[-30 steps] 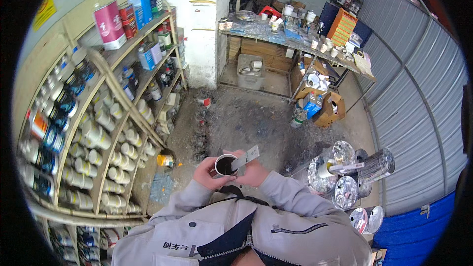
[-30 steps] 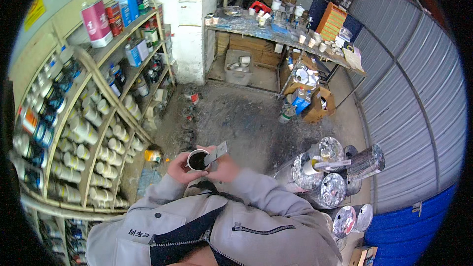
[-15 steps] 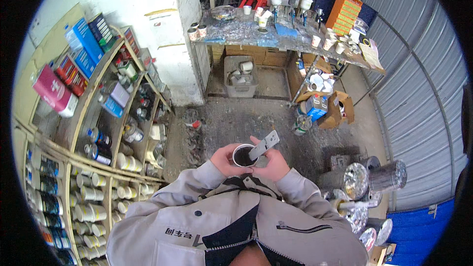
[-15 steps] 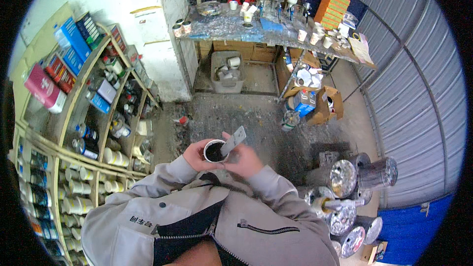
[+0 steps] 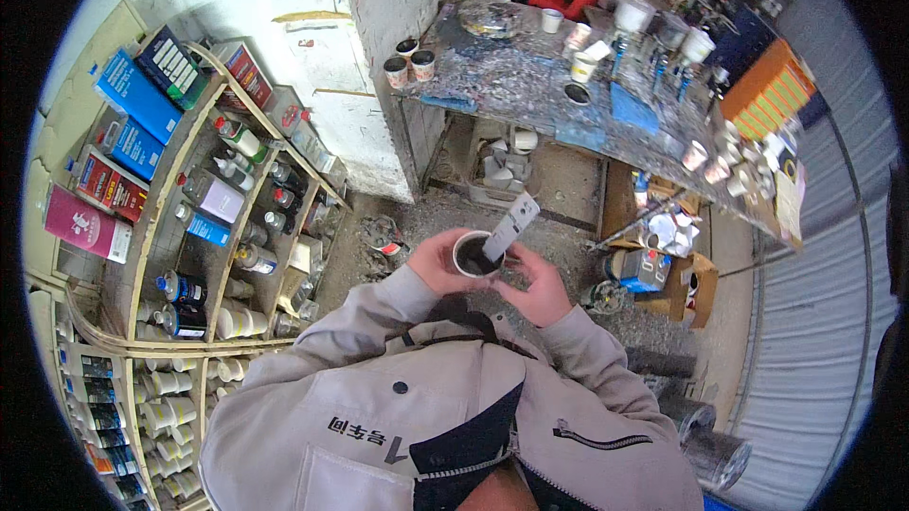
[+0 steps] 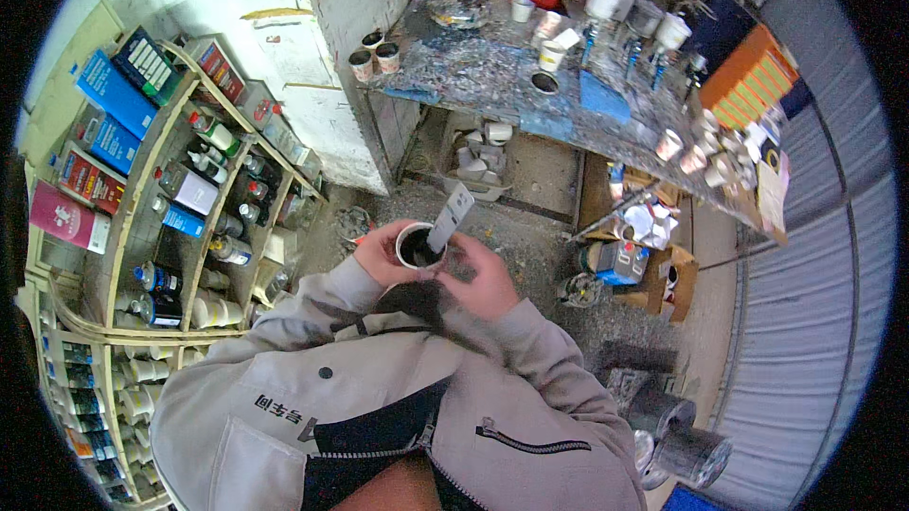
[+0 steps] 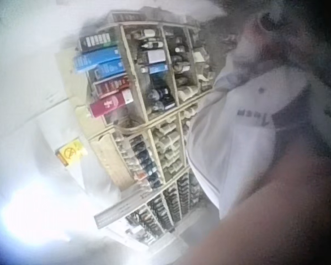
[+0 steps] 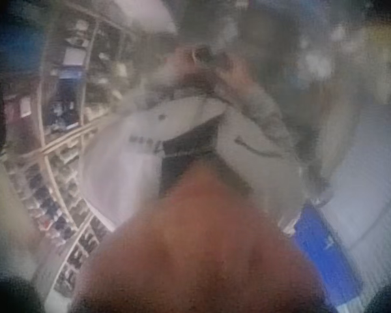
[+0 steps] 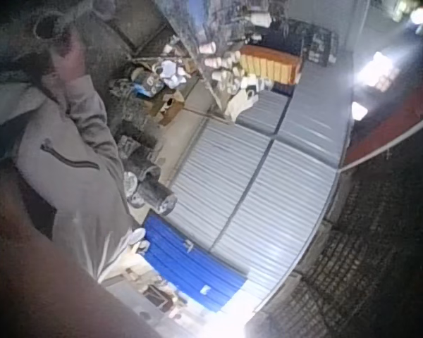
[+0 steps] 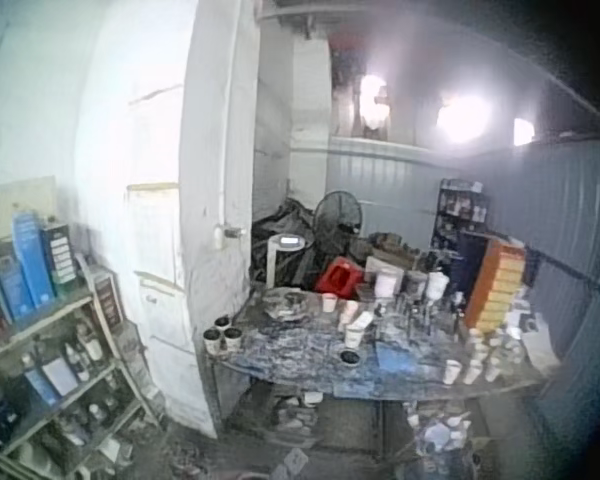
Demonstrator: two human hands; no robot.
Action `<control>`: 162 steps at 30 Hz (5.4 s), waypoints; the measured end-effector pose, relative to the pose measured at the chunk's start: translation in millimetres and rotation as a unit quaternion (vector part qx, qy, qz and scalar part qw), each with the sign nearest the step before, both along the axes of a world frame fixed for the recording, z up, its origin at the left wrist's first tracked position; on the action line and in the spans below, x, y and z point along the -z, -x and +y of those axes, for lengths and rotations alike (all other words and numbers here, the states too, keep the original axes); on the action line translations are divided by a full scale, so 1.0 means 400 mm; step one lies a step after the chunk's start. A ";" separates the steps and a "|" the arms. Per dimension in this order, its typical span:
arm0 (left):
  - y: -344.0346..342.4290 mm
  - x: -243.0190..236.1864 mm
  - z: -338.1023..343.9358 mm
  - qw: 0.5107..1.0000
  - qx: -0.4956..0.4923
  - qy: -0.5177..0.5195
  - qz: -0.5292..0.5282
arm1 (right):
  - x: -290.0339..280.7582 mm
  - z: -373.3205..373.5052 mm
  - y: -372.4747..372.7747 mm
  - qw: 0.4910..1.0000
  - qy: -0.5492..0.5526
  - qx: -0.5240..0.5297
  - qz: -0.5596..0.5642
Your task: The person retrieves paint cans from shelves, places them on a scale, and pours contents into a mixing container while referencing a printed label. They repeat this process with multiple cans, moving between shelves and the workbench.
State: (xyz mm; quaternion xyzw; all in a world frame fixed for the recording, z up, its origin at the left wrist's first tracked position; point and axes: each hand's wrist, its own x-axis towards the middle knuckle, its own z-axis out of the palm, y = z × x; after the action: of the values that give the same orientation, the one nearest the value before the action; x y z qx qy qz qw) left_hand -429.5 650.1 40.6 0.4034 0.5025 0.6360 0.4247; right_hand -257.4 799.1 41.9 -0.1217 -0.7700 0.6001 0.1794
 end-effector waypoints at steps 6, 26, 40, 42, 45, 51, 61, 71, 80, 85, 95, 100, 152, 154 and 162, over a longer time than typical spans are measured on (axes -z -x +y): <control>0.363 0.092 0.270 0.983 -0.175 -0.046 -0.006 | 0.064 0.265 0.201 0.996 0.043 0.057 -0.054; 0.858 0.313 0.712 0.724 -0.559 0.226 0.336 | 0.036 0.913 0.500 0.981 -0.141 0.113 -0.064; 0.879 0.378 0.712 0.667 -0.579 0.300 0.361 | 0.211 1.385 0.605 0.919 -0.185 0.300 -0.176; 0.871 0.360 0.704 0.685 -0.559 0.302 0.356 | 0.226 1.391 0.641 0.921 -0.191 0.294 -0.166; 0.829 0.335 0.677 0.681 -0.539 0.315 0.382 | 0.240 1.385 0.681 0.935 -0.138 0.303 -0.124; 0.698 0.352 0.562 0.635 -0.556 0.342 0.413 | 0.262 1.393 0.728 0.927 -0.099 0.350 -0.094; 0.394 0.492 0.307 0.621 -0.680 0.366 0.135 | 0.112 1.337 0.896 0.994 0.025 0.094 0.039; 0.074 0.642 0.109 0.564 -0.658 0.494 0.073 | -0.019 1.344 1.481 0.903 -0.387 0.144 0.121; -0.130 0.651 0.024 0.438 -0.737 0.505 -0.097 | 0.102 1.395 1.485 0.924 -0.352 0.138 -0.048; -0.137 0.719 0.024 0.474 -0.717 0.512 -0.011 | 0.123 1.336 1.111 0.994 0.018 0.076 -0.072; 0.165 0.659 -0.015 0.648 -0.585 0.482 0.075 | 0.157 1.529 0.718 0.894 -0.220 0.255 -0.297; 0.423 0.532 0.126 0.720 -0.546 0.426 0.027 | 0.241 1.557 0.747 0.921 0.079 0.276 -0.264; 0.363 -0.095 0.582 0.829 -0.488 0.057 -0.267 | -0.232 1.645 1.857 0.921 0.354 0.103 0.124; 0.373 -0.082 0.587 0.841 -0.476 0.060 -0.250 | -0.259 1.583 1.807 0.912 0.352 0.148 0.149; 0.408 -0.091 0.642 0.838 -0.470 0.034 -0.276 | -0.204 1.120 1.197 0.931 0.174 -0.314 -0.059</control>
State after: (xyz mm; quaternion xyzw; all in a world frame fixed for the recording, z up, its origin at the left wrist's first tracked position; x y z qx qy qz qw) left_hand -592.6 906.9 76.9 -0.0880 0.5152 0.8265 0.2092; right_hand -736.3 1247.3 123.6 0.0623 -0.6614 0.7423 -0.0877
